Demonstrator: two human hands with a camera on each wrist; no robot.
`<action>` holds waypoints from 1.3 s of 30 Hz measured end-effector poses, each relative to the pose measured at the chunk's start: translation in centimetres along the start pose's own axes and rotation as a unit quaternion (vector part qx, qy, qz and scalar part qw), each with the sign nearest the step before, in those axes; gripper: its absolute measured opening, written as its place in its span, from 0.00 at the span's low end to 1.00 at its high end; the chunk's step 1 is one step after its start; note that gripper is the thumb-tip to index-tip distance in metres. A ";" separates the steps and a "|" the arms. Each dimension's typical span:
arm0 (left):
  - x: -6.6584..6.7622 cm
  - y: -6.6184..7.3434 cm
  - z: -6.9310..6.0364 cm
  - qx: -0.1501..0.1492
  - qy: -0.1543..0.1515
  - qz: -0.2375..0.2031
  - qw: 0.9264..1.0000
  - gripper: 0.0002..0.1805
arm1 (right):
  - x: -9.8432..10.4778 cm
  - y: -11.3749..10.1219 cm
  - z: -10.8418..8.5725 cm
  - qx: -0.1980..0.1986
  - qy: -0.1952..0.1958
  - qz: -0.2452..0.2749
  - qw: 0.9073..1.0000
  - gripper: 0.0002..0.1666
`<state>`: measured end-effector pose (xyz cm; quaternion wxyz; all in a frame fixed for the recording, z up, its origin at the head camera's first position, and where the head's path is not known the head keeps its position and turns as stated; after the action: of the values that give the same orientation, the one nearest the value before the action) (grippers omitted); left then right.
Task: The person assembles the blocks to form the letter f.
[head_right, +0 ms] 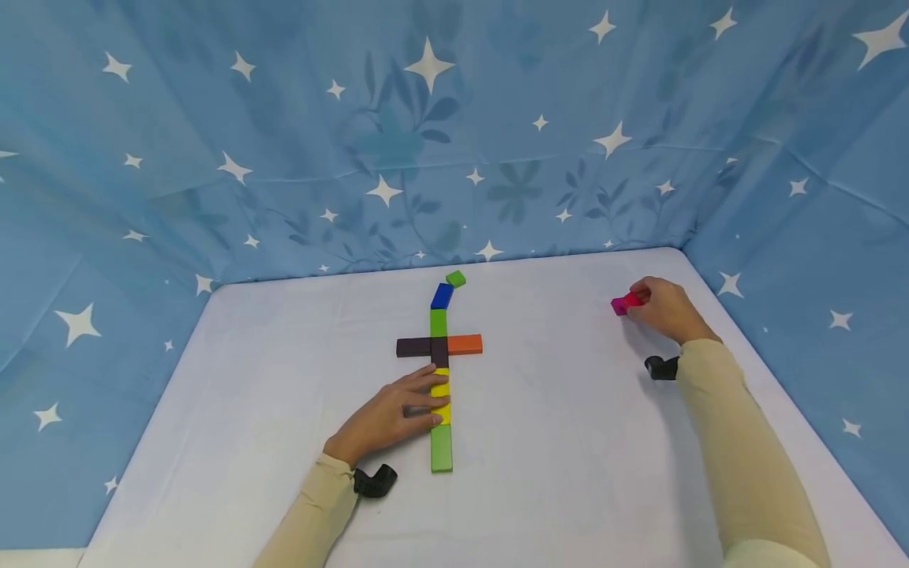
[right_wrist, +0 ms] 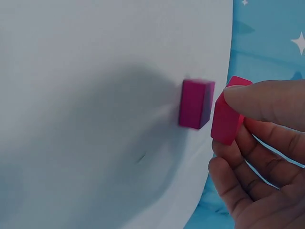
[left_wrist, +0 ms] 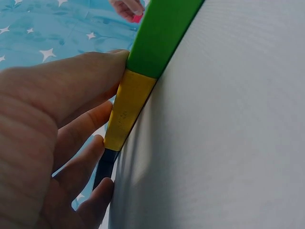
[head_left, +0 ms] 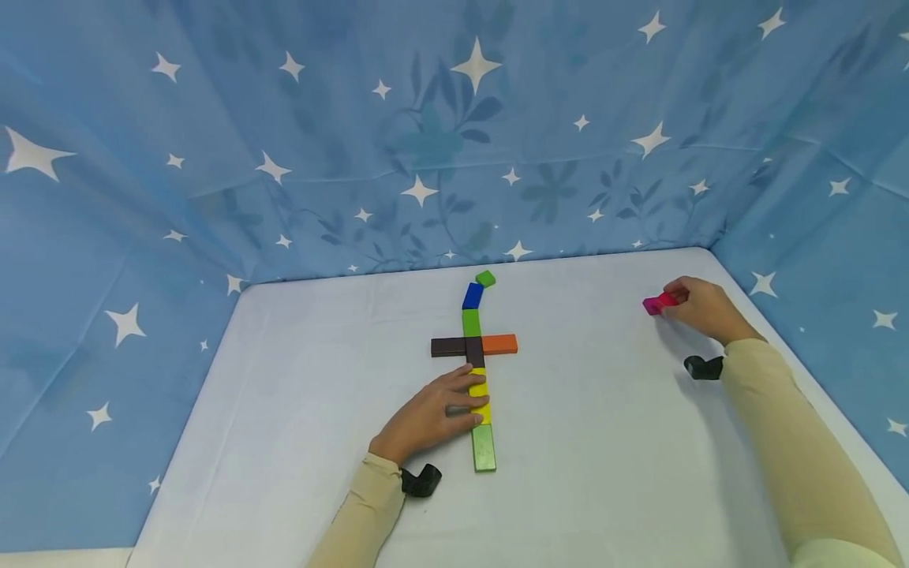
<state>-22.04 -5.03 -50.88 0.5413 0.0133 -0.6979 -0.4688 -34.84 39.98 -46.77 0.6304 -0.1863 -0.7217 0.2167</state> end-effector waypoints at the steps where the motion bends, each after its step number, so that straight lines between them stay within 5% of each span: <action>1: 0.0 0.0 0.0 0.001 -0.001 0.000 1.000 0.22 | -0.1 -0.3 0.2 0.002 -0.001 0.003 1.000 0.29; 19: -0.2 0.0 0.1 0.006 -0.004 -0.007 1.000 0.21 | -4.9 -7.8 5.1 0.086 -0.043 0.035 0.995 0.24; 39: 0.0 0.1 0.3 -0.013 0.000 0.007 1.000 0.21 | -8.9 -16.3 9.5 0.182 -0.045 0.046 0.981 0.23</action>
<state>-22.18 -4.79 -50.80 0.5445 0.0013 -0.6920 -0.4740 -42.98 20.76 -46.24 0.6098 -0.0911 -0.6889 0.3811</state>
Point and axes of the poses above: each hand's wrist, its own z-axis towards the middle knuckle, its own x-axis out of the back of the hand, y = z × x, the point moved 8 cm from there along z, towards the middle knuckle, and after that the axes turned 3 degrees about x, right-handed, at the moved point
